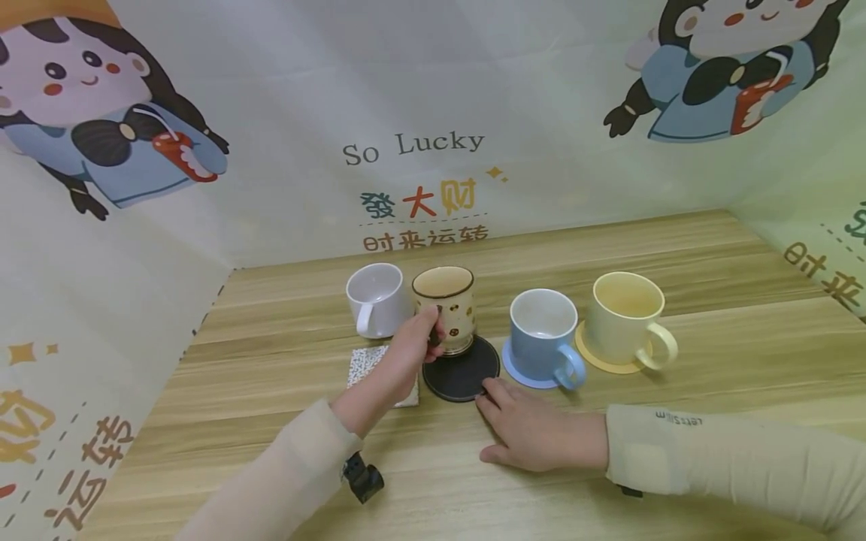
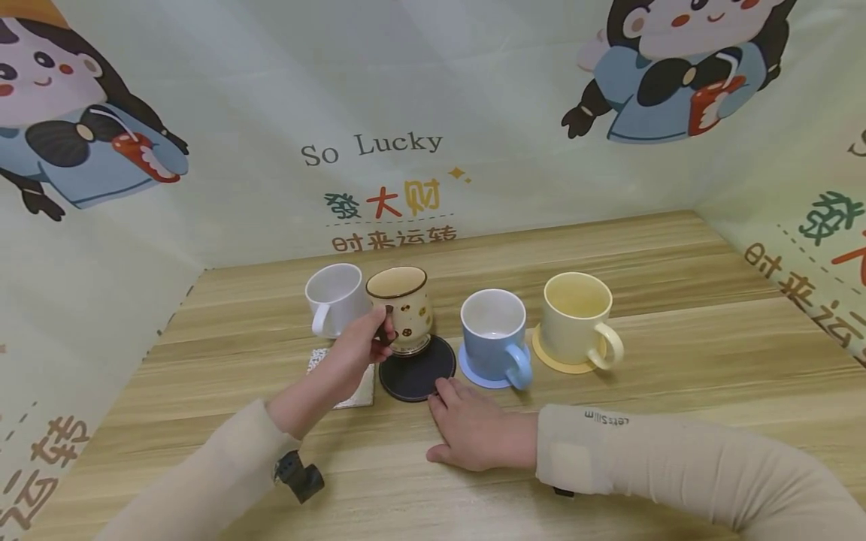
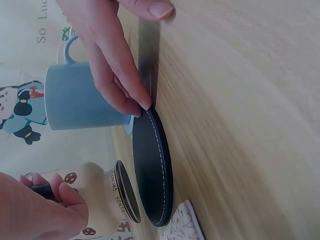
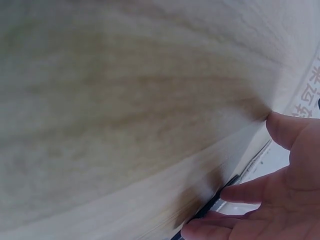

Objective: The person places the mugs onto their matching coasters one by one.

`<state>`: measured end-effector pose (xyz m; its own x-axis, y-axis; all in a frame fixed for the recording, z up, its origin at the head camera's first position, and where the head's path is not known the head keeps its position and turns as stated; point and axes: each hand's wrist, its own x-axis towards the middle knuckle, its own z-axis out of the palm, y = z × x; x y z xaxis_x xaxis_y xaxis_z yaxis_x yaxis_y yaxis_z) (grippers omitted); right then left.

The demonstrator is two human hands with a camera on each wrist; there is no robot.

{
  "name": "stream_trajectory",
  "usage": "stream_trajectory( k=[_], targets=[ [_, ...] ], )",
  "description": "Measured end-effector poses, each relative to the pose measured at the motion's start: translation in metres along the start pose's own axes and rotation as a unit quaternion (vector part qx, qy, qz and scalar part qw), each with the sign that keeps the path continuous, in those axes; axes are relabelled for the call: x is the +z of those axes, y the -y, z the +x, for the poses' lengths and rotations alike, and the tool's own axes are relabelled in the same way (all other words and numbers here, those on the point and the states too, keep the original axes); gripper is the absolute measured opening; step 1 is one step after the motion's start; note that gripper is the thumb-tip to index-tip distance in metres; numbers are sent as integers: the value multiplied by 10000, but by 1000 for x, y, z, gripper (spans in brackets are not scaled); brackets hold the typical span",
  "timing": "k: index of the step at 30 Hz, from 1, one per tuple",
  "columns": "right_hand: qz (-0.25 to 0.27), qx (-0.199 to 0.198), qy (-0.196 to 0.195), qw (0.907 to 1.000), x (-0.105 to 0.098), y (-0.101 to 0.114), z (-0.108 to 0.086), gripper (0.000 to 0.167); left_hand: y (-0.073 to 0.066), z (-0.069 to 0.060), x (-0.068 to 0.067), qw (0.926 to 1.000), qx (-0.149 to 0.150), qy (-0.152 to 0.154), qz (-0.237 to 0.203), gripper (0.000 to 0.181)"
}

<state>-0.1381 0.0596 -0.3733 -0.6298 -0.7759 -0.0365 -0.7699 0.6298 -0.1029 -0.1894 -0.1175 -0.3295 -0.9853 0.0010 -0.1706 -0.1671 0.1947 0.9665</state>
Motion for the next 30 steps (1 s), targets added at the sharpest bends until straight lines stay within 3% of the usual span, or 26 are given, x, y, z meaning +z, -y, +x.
stream_trajectory(
  k=[10,30],
  targets=[
    [277,73,-26,9996,0,-1,0,66,5,-12,-2,9999,-2,89,51,32],
    [555,317,170,9978,-2,0,1,64,11,-22,3,9996,-39,241,159,33]
  ],
)
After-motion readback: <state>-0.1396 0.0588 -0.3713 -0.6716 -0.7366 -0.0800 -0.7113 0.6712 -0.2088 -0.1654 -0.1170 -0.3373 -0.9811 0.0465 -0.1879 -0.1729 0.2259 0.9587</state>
